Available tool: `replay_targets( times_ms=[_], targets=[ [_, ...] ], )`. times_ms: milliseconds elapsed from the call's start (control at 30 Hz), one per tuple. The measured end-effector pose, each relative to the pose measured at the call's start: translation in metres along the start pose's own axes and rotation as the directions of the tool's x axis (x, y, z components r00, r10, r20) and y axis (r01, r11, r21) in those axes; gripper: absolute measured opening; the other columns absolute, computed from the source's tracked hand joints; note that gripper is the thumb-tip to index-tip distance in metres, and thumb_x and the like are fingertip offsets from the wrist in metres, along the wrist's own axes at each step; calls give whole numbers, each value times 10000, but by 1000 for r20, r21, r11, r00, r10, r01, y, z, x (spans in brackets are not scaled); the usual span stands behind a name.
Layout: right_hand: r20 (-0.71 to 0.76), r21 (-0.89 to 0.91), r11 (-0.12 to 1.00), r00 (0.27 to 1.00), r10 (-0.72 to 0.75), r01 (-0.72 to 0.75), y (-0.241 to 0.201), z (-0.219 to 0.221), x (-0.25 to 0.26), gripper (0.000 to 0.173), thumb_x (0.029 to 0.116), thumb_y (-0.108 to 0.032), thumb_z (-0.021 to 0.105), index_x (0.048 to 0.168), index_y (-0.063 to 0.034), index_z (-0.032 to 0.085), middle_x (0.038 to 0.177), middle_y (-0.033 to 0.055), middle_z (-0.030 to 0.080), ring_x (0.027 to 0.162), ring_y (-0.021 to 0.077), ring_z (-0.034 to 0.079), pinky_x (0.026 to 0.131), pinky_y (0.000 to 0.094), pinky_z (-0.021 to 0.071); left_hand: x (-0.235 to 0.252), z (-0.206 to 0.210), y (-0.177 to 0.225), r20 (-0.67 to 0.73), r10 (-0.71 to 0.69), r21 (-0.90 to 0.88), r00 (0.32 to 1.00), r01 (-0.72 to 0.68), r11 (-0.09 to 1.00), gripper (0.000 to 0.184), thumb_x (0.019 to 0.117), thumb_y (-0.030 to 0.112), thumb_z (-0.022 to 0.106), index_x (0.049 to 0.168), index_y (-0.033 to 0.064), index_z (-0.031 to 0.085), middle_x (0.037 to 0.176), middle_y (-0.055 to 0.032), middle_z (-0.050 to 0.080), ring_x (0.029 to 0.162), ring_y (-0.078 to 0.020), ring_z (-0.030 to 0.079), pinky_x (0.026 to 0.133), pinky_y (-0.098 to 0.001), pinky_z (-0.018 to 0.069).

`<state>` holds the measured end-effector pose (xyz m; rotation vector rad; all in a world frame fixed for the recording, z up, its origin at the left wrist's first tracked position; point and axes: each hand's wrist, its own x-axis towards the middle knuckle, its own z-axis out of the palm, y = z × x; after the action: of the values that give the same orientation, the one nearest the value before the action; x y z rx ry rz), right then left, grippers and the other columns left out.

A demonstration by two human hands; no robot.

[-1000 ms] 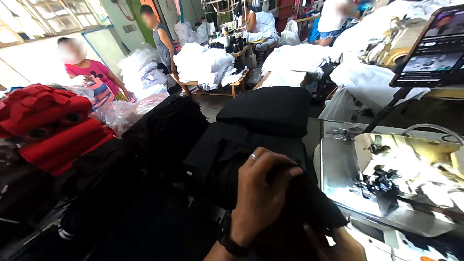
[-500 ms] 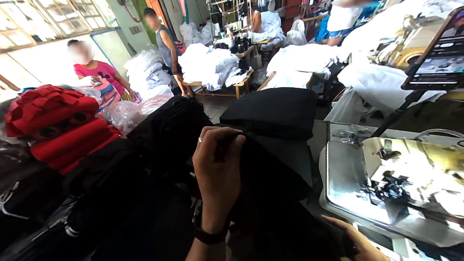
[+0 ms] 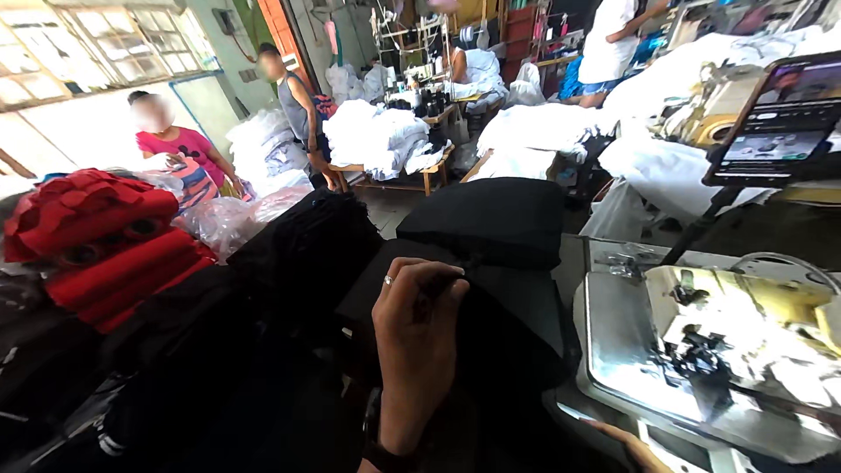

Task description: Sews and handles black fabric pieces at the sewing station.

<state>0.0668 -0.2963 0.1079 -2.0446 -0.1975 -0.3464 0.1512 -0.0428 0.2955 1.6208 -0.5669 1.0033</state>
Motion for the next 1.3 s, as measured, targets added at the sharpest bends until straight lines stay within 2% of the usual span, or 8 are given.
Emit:
replay_targets(
  times_ms=[100, 200, 367, 667, 833, 1133, 1300],
  targets=[
    [1, 11, 1000, 1000, -21, 21, 3, 0, -3, 294, 1039, -62, 514, 1257, 63, 667, 1248, 239, 688, 1202, 284, 656, 1101, 384, 465, -2, -1, -1, -3, -9, 4, 1000, 9, 1000, 97, 977, 92, 669, 1001, 4, 704, 978, -10, 673, 903, -30, 642, 798, -181, 564],
    [12, 31, 999, 999, -31, 31, 0, -1, -7, 314, 1055, -74, 489, 1277, 80, 649, 1262, 245, 680, 1212, 260, 652, 1107, 367, 461, -3, -3, -2, -11, -11, 1, 1000, 11, 1000, 82, 969, 90, 678, 993, 16, 705, 963, 1, 663, 879, -19, 632, 778, -170, 559],
    [33, 28, 998, 998, -49, 48, 0, -5, -9, 339, 1068, -85, 451, 1288, 103, 627, 1273, 264, 667, 1225, 273, 643, 1116, 371, 452, -4, -3, -3, -14, 0, -8, 1000, 0, 1000, 72, 965, 75, 678, 997, 17, 707, 963, -7, 666, 897, -36, 638, 797, -189, 565],
    [58, 7, 1000, 998, 11, -12, -6, -5, -11, 318, 1067, -71, 469, 1288, 84, 638, 1257, 263, 674, 1206, 288, 652, 1104, 385, 461, -3, -4, -2, -8, -3, -11, 1000, 2, 1000, 76, 963, 70, 679, 1004, 15, 711, 963, -9, 664, 891, -39, 638, 792, -186, 565],
    [112, 15, 997, 991, 73, -75, -2, -5, -14, 308, 1061, -98, 497, 1265, 71, 654, 1191, 235, 705, 1122, 236, 688, 1044, 358, 506, -3, -2, -1, -6, -2, -18, 1000, 2, 1000, 81, 964, 69, 679, 1005, 9, 715, 964, -15, 666, 896, -41, 641, 790, -186, 568],
    [192, -11, 993, 975, 114, -114, -7, -7, -15, 316, 1058, -75, 472, 1270, 84, 645, 1153, 260, 706, 1071, 313, 693, 1006, 435, 518, -1, -2, -1, -8, -7, -39, 1000, 7, 999, 82, 960, 65, 683, 1010, 7, 712, 965, -18, 665, 898, -47, 641, 787, -196, 571],
    [224, 3, 996, 971, 87, -91, -4, -5, -16, 307, 1066, -77, 470, 1245, 92, 653, 1116, 256, 713, 1034, 295, 702, 979, 411, 534, -2, -3, -1, -11, -11, -33, 1000, 10, 999, 87, 962, 68, 681, 1006, 1, 714, 968, -23, 667, 907, -49, 643, 792, -193, 570]
  ],
)
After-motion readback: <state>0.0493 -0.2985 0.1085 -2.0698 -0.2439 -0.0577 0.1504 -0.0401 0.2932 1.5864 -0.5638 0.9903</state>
